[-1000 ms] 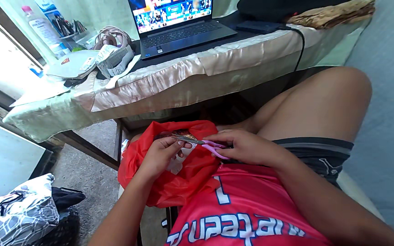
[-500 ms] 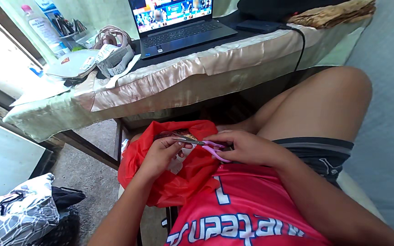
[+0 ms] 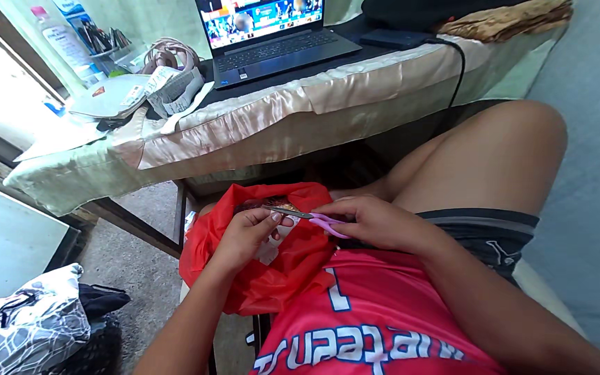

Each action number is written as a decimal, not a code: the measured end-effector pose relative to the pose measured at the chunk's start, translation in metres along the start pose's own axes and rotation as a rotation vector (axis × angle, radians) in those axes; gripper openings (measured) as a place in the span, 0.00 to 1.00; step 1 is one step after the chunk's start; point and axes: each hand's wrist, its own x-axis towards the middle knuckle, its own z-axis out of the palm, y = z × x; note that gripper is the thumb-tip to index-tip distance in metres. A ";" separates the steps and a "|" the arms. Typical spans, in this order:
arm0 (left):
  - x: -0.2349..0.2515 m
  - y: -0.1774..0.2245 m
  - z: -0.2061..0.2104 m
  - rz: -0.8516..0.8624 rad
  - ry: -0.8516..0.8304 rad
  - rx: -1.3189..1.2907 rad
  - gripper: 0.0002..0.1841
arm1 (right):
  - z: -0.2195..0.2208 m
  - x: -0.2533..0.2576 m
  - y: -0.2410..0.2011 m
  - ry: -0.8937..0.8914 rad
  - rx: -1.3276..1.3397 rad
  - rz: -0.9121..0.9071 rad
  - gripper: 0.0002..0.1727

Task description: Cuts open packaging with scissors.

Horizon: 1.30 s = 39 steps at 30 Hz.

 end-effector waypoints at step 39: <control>0.004 -0.004 -0.004 -0.019 0.032 -0.011 0.14 | 0.007 0.006 0.001 0.034 0.104 0.039 0.20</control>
